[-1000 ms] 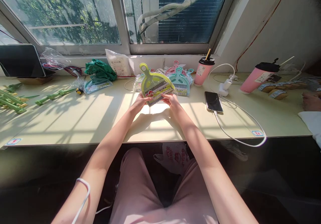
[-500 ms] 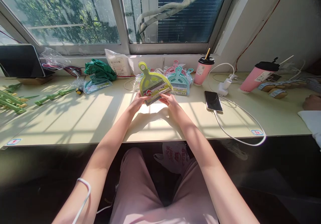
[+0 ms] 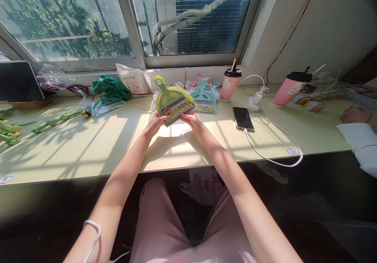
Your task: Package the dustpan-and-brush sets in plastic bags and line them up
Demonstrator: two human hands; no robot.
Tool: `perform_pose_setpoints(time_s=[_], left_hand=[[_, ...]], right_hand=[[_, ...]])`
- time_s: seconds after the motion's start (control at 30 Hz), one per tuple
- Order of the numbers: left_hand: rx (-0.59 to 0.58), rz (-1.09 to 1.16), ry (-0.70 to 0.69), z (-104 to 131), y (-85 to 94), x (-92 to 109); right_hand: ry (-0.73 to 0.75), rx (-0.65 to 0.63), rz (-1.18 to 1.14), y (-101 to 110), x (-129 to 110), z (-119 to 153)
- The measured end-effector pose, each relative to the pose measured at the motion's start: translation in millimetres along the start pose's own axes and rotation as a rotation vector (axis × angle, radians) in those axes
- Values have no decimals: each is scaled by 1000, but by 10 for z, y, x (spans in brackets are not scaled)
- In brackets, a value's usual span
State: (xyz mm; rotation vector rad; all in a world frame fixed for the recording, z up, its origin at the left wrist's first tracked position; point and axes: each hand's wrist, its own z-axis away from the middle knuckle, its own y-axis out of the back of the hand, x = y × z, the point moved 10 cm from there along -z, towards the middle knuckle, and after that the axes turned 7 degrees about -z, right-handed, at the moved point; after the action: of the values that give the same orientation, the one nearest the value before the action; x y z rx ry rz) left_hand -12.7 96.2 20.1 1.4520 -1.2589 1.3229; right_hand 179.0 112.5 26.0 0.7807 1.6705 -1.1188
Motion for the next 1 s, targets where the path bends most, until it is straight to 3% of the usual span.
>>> perform_pose_setpoints(time_s=[0.2,0.4,0.8,1.0], left_hand=[[-34,11,73,18,-22,-67],[-24,3,42,27,-18,-37],[7,-24,40,-3,-12,-82],[35,-11,48,6,10,-88]], right_hand=[[35,5,-54,31,-55,67],[48,-21,-48,14,-52,125],[-28,53,-88,153,194,-109],[-14,59,-17,138,109,31]])
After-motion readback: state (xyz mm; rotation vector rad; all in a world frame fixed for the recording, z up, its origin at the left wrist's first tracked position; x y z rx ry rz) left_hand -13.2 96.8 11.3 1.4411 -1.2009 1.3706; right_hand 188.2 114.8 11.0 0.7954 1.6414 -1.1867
